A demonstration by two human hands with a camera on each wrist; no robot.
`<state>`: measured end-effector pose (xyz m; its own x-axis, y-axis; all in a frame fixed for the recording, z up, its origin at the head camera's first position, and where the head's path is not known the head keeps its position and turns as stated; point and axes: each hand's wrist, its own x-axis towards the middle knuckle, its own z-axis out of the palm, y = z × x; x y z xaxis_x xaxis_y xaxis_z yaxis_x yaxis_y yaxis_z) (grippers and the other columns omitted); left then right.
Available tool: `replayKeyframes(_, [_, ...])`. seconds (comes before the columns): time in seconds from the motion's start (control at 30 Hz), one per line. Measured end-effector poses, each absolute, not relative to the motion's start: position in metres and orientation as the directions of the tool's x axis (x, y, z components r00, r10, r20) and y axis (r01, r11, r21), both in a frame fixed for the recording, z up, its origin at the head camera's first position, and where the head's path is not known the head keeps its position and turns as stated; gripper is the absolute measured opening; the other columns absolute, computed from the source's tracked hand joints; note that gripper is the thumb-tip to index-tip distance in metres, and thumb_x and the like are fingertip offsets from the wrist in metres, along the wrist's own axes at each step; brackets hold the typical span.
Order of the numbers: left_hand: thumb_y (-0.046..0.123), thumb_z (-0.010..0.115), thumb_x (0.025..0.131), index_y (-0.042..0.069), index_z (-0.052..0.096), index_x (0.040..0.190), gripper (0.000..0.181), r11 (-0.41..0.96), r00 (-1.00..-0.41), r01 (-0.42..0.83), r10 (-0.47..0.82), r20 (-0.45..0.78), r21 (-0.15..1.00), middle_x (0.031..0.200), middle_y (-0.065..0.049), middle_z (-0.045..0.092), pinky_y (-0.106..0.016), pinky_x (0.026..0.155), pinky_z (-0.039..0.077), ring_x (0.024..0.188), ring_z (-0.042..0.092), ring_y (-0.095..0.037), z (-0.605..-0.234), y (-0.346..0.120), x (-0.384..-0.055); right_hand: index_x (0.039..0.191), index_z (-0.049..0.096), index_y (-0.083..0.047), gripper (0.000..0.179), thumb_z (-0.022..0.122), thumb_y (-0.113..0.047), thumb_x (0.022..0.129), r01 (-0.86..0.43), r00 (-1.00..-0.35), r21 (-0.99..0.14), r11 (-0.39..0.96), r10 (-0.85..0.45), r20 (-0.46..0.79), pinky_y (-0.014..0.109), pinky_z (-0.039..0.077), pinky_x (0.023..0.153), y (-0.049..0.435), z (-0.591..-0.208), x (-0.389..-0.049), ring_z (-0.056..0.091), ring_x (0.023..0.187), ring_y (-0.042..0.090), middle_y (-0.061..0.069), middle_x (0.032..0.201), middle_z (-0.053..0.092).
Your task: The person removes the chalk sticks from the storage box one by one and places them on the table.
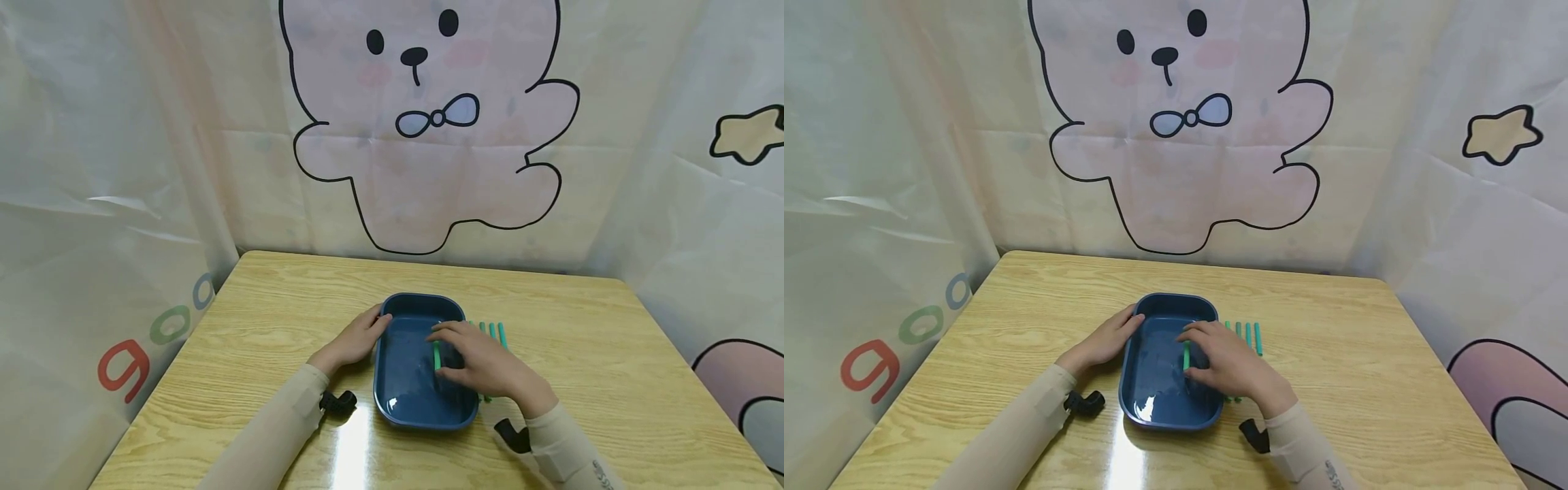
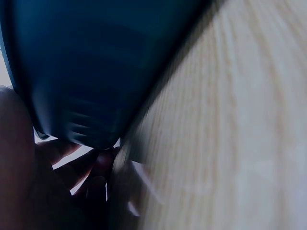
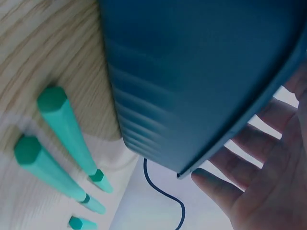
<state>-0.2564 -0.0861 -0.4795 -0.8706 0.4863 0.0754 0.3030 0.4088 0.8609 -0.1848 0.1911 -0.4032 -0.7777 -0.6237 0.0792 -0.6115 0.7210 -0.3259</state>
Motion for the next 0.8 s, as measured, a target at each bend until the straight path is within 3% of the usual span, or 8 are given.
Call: replayKeyframes(0.8, [0.042,0.034,0.114,0.020,0.039,0.161,0.051,0.404,-0.873,0.297,0.482,0.076,0.865,0.162,-0.005,0.045,-0.052,0.124,0.033,0.152,0.040,-0.027,-0.479,-0.086,-0.257,0.138,0.064,-0.016,0.051,0.080,-0.032,0.093,-0.555,-0.822,-0.345,0.757,-0.563,0.084,0.052,0.052,0.106,0.214,-0.393,-0.179,0.053,0.139,0.030,0.006,0.147,0.058])
